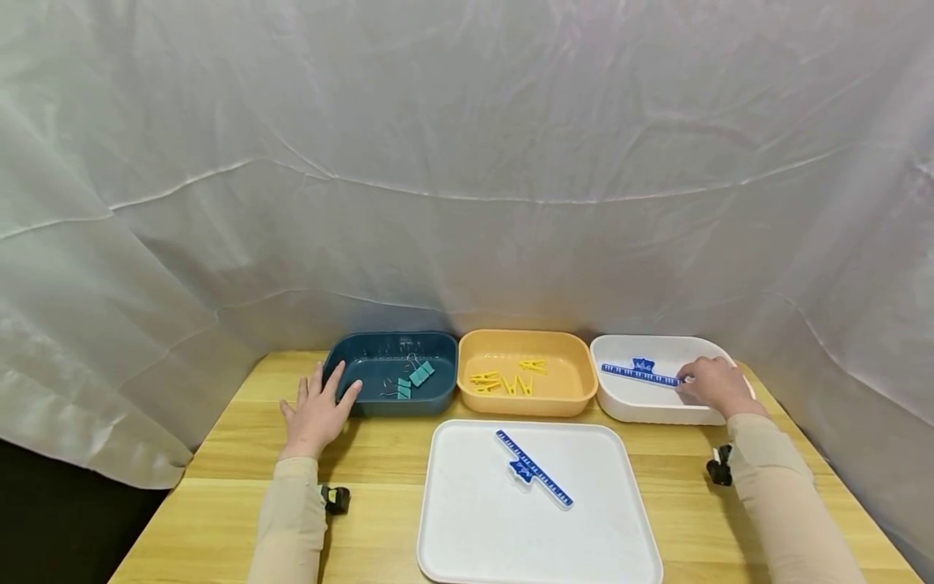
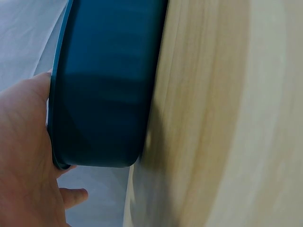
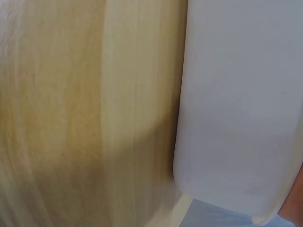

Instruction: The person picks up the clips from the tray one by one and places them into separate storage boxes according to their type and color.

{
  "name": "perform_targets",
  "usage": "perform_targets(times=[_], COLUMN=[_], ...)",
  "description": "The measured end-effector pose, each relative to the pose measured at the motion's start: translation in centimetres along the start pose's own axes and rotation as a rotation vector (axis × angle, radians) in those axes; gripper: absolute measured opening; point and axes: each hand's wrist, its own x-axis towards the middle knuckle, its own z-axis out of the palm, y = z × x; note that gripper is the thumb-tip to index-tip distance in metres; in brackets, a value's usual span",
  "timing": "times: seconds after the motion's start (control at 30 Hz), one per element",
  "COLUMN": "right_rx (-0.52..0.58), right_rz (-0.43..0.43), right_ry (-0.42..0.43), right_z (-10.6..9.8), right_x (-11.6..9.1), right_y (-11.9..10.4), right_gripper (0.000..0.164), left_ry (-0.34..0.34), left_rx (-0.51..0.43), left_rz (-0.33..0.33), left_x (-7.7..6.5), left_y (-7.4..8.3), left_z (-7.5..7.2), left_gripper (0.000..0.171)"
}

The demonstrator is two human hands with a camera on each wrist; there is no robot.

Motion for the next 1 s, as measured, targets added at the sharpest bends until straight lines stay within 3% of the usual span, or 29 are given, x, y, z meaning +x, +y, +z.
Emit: perform_targets(times=[0.43, 1.0], right_rx=[0.005, 0.037], right_rz=[0.021, 0.055], right_ry=[0.059, 0.278], right_z=[0.21, 0.49], right_x=[-0.16, -0.52], right_y=[0.0, -0.53], right_gripper=[0.054, 0.054], left_ry=[-0.01, -0.018], left_rx=[-0.011, -0.02], left_rz=[-0.013, -0.008], left_x=[-0.06, -0.11], left_y=[0.15, 0.11], left_z=[-0.14, -0.14], left_gripper=[0.079, 0.08])
